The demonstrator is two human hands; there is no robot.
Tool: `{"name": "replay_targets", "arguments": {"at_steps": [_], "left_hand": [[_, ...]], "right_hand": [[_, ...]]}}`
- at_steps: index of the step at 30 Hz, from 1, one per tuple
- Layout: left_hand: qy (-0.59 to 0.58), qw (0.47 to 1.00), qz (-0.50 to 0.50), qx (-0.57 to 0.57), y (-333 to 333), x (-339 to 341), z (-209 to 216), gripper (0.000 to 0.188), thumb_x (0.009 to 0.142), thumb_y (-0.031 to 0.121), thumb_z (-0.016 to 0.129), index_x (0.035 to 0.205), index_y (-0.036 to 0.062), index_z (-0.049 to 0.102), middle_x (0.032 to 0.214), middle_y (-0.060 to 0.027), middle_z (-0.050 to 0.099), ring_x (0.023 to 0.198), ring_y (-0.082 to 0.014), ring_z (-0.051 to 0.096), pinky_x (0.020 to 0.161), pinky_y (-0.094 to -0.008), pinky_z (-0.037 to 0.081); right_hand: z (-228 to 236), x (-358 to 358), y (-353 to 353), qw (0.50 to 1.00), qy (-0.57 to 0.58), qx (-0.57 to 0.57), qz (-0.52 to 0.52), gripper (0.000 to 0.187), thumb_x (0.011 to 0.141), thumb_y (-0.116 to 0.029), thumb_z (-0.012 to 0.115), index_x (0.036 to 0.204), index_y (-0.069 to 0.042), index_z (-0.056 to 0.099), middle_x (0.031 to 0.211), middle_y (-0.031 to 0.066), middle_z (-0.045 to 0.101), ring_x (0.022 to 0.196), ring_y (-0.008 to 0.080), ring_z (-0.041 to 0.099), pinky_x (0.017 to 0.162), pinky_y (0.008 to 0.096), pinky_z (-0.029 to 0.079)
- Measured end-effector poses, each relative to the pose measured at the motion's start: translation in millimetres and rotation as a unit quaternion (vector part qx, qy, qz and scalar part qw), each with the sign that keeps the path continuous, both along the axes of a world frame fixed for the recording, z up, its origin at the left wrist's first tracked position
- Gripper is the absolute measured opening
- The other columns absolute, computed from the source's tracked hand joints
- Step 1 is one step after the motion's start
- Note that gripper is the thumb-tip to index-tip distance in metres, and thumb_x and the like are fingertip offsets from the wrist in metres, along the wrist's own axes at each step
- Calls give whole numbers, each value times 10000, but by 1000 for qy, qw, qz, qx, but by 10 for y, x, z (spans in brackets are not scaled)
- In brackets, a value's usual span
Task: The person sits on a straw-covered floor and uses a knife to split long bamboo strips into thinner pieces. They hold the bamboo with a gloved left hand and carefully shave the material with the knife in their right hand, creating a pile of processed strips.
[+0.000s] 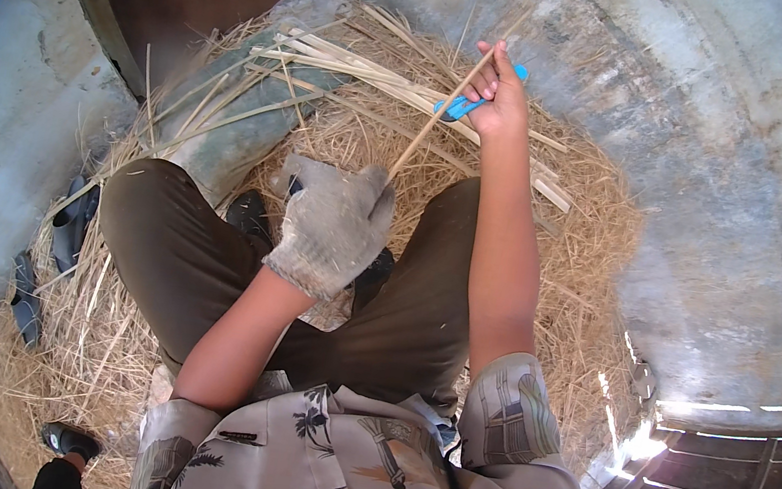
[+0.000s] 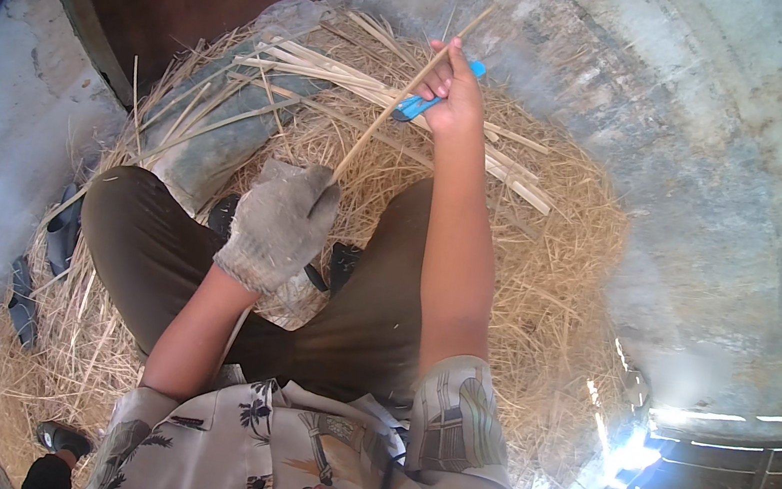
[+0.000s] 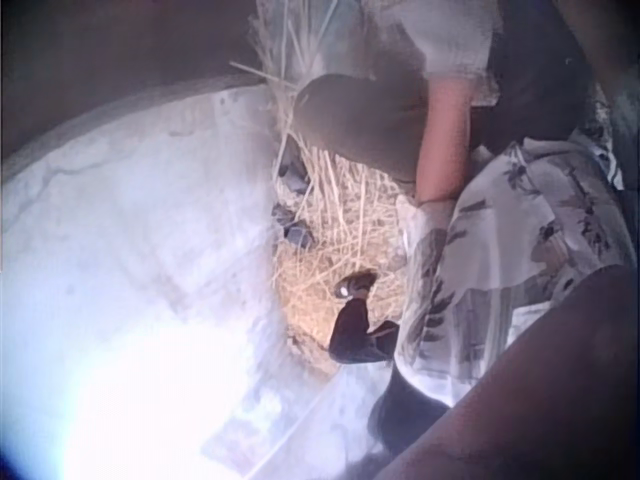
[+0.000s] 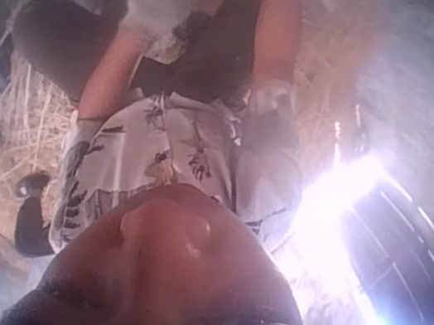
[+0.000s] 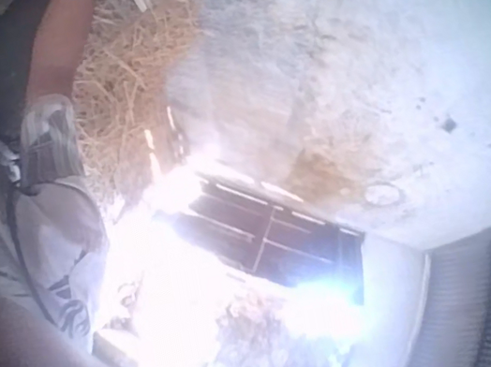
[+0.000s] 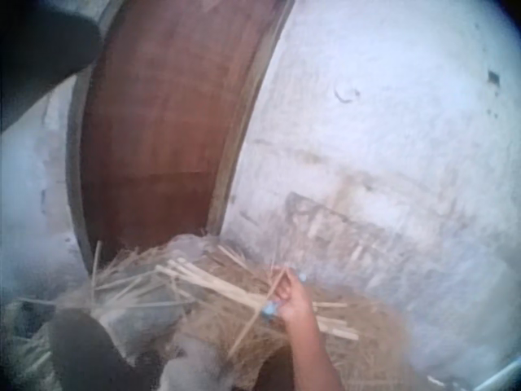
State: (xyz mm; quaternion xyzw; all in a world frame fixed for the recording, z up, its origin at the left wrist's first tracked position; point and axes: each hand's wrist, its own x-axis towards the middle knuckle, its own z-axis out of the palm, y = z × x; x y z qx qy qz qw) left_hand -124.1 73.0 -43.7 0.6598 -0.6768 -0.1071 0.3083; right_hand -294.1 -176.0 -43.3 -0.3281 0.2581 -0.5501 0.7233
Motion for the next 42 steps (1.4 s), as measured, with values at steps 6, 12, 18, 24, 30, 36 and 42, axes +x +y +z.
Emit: {"name": "replay_targets", "arguments": {"at_steps": [6, 12, 18, 24, 30, 36, 42], "left_hand": [[-38, 999, -26, -3, 0, -51, -135, 324, 986, 291, 609, 1191, 51, 680, 776, -219, 699, 713, -393, 706, 652, -493, 556], [144, 988, -47, 36, -9, -4, -56, 353, 988, 280, 601, 1198, 4, 669, 796, -218, 694, 783, -327, 720, 707, -422, 548], [291, 943, -58, 151, -70, 20, 0, 360, 981, 315, 581, 1130, 5, 688, 815, -243, 689, 843, -441, 690, 801, -486, 526], [274, 957, -16, 93, -91, 94, 2, 334, 988, 281, 620, 1123, -16, 689, 720, -82, 635, 637, -162, 598, 628, -342, 488], [327, 937, 5, 121, -105, 180, 50, 306, 1014, 288, 598, 1084, 3, 685, 727, -85, 627, 621, -159, 559, 622, -355, 475], [222, 974, 4, 49, -25, 113, 71, 290, 1027, 288, 581, 1083, 23, 685, 759, -182, 639, 681, -320, 639, 657, -418, 493], [120, 991, -28, -53, 191, -88, 87, 239, 1008, 229, 595, 1044, 14, 695, 720, -240, 668, 713, -428, 686, 646, -495, 544]], "right_hand": [[-33, -63, -60, 998, 24, 18, -58, 327, 1056, -343, 604, 1062, -19, 652, 538, -73, 318, 466, 67, 319, 479, 269, 287], [-73, -90, -151, 995, 12, 16, -93, 385, 1117, -323, 437, 1111, -7, 657, 555, -75, 324, 478, 73, 303, 496, 282, 276], [-116, -128, -139, 994, 59, 13, -93, 401, 1089, -327, 487, 1010, 3, 700, 557, -55, 387, 488, 115, 386, 500, 334, 327], [-80, 176, 150, 690, 647, -232, -226, 394, 927, -373, 653, 727, -35, 684, 660, 171, 641, 616, 365, 609, 624, 478, 469], [-113, 324, 276, 581, 673, -390, -241, 232, 810, -307, 697, 689, -110, 708, 624, 158, 634, 598, 376, 634, 589, 466, 503], [-119, 336, 254, 551, 685, -383, -282, 275, 887, -307, 643, 721, -112, 745, 655, 169, 665, 614, 390, 664, 608, 498, 529], [87, 46, 63, 595, 732, -147, -299, 373, 960, -358, 585, 889, -42, 769, 861, 209, 740, 823, 414, 720, 716, 517, 553]]}}
